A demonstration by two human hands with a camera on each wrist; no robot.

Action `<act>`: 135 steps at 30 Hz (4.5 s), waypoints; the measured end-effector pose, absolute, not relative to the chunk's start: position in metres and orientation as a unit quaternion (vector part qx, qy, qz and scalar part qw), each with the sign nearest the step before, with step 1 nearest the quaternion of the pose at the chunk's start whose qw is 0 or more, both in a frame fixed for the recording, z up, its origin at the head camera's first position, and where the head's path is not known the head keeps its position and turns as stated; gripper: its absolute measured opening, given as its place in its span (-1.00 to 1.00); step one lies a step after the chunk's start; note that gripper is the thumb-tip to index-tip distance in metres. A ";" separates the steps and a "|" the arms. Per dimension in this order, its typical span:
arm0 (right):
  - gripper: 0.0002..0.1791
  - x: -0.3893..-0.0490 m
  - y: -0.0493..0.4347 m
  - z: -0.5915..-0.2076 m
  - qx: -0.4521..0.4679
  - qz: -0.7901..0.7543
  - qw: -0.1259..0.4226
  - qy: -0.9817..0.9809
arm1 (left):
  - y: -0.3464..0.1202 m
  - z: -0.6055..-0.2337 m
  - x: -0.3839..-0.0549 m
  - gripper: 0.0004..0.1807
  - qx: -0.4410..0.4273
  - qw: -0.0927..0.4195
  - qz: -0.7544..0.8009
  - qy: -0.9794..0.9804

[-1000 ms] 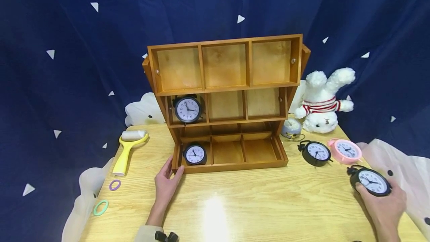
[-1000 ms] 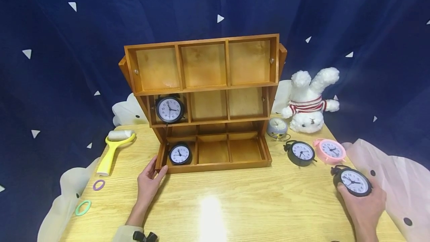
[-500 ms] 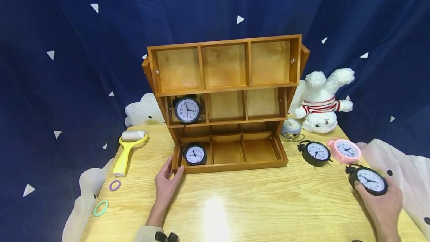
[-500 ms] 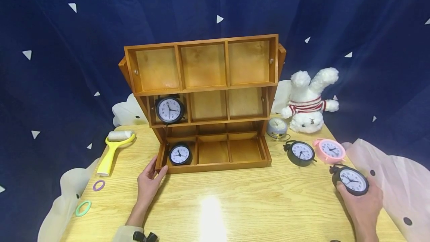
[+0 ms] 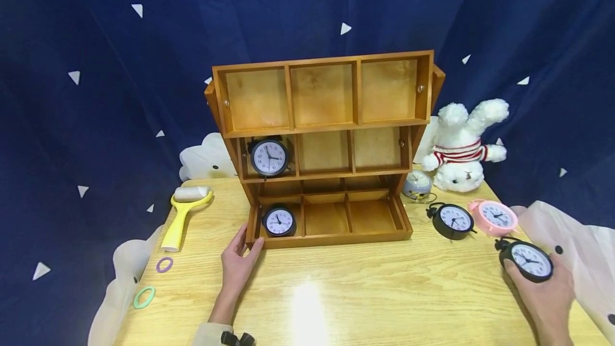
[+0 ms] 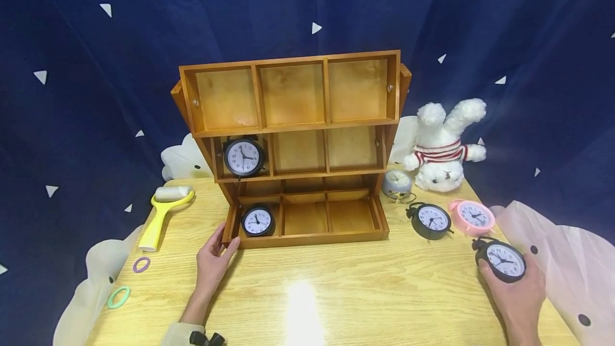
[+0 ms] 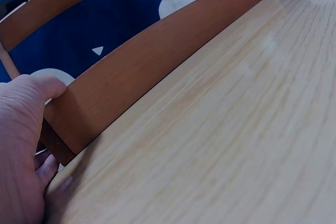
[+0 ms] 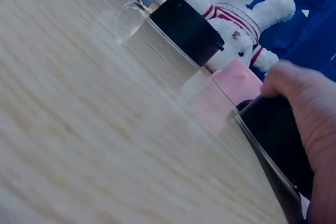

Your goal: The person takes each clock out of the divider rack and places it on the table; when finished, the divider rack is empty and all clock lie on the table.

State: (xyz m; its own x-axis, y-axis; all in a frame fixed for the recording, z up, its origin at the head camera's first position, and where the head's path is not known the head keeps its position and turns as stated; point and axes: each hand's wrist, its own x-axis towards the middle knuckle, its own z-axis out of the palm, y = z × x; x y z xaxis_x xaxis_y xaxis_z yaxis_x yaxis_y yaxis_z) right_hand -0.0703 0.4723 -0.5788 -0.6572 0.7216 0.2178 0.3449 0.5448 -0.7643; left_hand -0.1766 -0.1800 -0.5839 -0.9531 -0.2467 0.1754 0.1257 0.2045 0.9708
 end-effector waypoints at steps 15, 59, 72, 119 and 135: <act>-0.06 -0.073 0.465 -0.575 -0.285 0.353 0.362 -0.814 | -0.181 -0.583 -0.177 -0.28 0.034 0.149 -0.637 -0.755; 0.06 -0.181 0.306 -0.548 0.051 0.474 0.101 -0.873 | -0.181 -0.583 -0.176 -0.28 0.038 0.146 -0.621 -0.769; 0.19 -0.187 0.292 -0.577 0.009 0.500 0.067 -0.863 | -0.184 -0.581 -0.181 -0.30 0.022 0.157 -0.624 -0.765; 0.06 -0.192 0.290 -0.577 0.027 0.530 0.104 -0.841 | -0.133 -0.415 -0.253 -0.01 -0.061 0.311 -0.462 -0.828; 0.06 -0.184 0.291 -0.579 0.021 0.533 0.094 -0.840 | -0.116 -0.423 -0.263 -0.03 -0.045 0.360 -0.430 -0.827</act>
